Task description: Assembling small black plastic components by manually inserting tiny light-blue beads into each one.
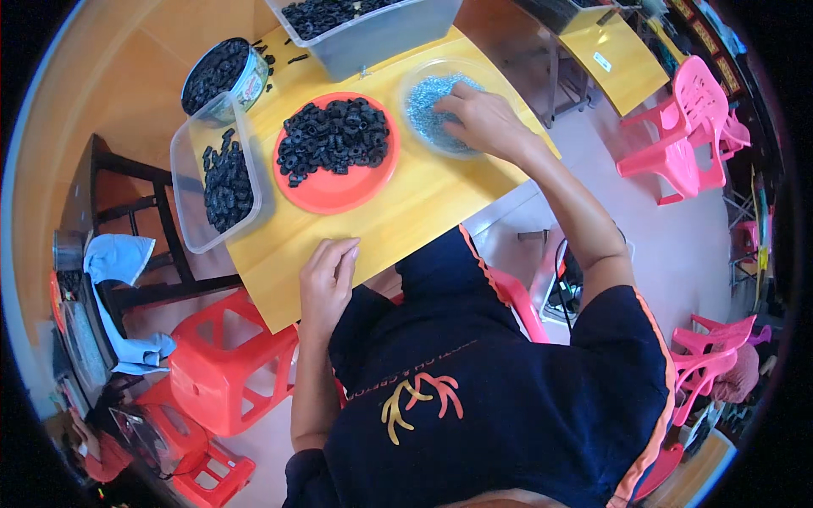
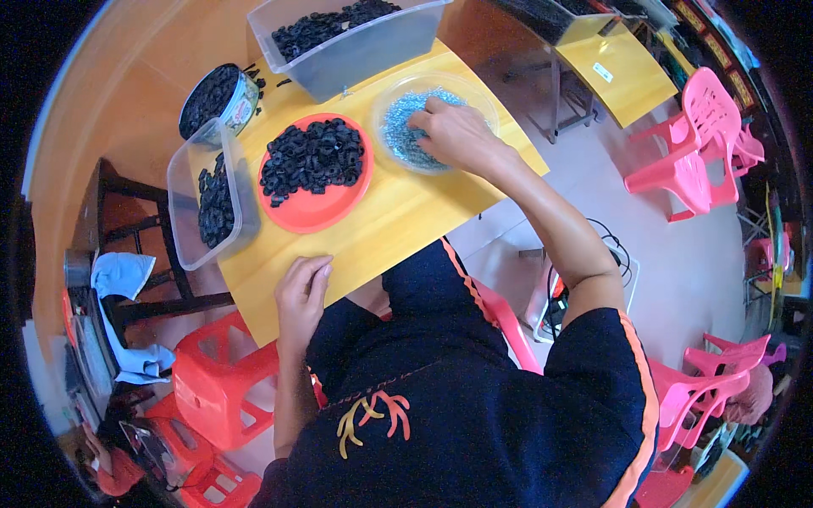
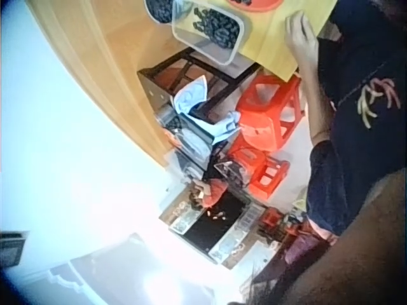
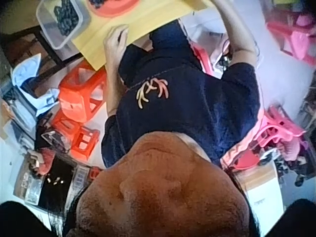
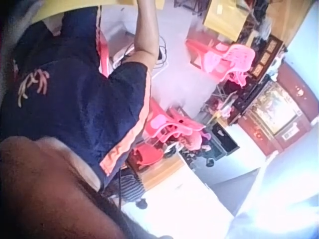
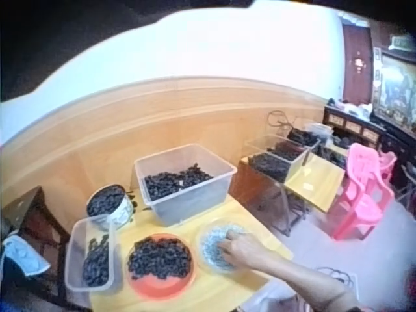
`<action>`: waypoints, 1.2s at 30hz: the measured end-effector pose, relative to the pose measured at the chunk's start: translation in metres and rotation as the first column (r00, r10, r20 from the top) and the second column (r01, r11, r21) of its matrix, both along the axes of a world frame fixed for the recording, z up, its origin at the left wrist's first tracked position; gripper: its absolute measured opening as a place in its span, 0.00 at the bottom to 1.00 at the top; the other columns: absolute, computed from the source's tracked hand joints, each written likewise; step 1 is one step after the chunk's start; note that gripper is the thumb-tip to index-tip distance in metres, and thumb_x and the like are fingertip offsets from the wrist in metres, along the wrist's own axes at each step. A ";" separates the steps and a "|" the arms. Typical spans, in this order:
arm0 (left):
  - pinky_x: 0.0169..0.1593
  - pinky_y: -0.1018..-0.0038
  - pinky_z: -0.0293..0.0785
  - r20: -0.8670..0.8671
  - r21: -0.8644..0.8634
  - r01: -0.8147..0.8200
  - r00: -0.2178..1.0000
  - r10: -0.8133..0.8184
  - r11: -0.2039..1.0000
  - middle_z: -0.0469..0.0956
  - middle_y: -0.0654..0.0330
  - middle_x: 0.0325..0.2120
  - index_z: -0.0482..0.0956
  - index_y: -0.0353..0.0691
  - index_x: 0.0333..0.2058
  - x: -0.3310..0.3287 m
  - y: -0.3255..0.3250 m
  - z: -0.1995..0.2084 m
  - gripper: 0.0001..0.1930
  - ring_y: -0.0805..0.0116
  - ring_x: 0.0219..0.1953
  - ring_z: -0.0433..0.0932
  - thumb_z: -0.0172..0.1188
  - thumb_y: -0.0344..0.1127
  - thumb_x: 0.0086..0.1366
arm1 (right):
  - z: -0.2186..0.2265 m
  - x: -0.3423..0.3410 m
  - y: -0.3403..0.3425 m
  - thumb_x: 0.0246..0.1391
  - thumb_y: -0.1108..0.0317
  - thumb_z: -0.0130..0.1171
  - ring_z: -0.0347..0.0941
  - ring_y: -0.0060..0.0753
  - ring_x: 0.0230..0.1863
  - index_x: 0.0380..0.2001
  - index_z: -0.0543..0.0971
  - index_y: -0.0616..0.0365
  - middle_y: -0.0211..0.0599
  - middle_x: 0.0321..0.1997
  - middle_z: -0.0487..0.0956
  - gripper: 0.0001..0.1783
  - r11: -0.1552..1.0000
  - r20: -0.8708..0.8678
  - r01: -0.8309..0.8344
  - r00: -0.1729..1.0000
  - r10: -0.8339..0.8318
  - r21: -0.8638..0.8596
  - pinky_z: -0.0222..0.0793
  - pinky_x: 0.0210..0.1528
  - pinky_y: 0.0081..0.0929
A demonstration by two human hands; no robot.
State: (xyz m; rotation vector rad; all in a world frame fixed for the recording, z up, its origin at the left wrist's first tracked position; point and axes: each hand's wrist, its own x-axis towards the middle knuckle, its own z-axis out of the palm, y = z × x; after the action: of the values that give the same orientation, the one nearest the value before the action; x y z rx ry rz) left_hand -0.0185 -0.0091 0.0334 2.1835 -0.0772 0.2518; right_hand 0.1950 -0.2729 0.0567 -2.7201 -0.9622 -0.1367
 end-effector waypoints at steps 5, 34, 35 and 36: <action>0.30 0.72 0.69 -0.009 -0.047 0.000 1.000 0.000 0.999 0.75 0.53 0.26 0.79 0.32 0.37 0.014 0.002 0.008 0.06 0.63 0.25 0.74 0.58 0.24 0.61 | 0.002 0.005 0.003 0.48 0.66 0.60 0.75 0.51 0.39 0.38 0.77 0.54 0.43 0.40 0.75 0.12 1.000 -0.058 0.010 0.998 -0.011 -0.021 0.71 0.41 0.44; 0.39 0.59 0.73 0.011 0.521 -0.050 0.999 0.052 0.852 0.79 0.53 0.30 0.79 0.39 0.35 0.113 0.015 -0.001 0.08 0.52 0.35 0.79 0.62 0.32 0.56 | -0.009 -0.007 -0.010 0.57 0.69 0.60 0.75 0.21 0.31 0.44 0.80 0.60 0.30 0.34 0.79 0.12 0.689 -0.590 0.376 0.802 0.093 0.620 0.74 0.36 0.20; 0.40 0.59 0.74 0.025 0.459 -0.045 0.999 0.038 0.887 0.78 0.51 0.30 0.79 0.39 0.36 0.112 0.017 -0.005 0.09 0.51 0.36 0.78 0.61 0.31 0.56 | -0.008 -0.008 -0.010 0.58 0.68 0.59 0.74 0.19 0.32 0.45 0.80 0.60 0.28 0.34 0.78 0.13 0.635 -0.613 0.404 0.777 0.142 0.658 0.74 0.36 0.19; 0.40 0.59 0.74 0.025 0.460 -0.045 0.999 0.037 0.887 0.78 0.51 0.30 0.79 0.39 0.36 0.112 0.020 -0.007 0.09 0.51 0.36 0.78 0.61 0.31 0.56 | -0.007 -0.010 -0.011 0.58 0.68 0.59 0.74 0.19 0.32 0.45 0.80 0.60 0.28 0.34 0.78 0.13 0.634 -0.613 0.405 0.777 0.142 0.659 0.74 0.36 0.19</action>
State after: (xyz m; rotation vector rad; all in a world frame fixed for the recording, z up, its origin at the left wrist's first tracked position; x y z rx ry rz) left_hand 0.0931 0.0109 0.0264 2.6614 -0.1088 0.2980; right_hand 0.1849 -0.2839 0.0497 -1.7966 -0.3363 0.2655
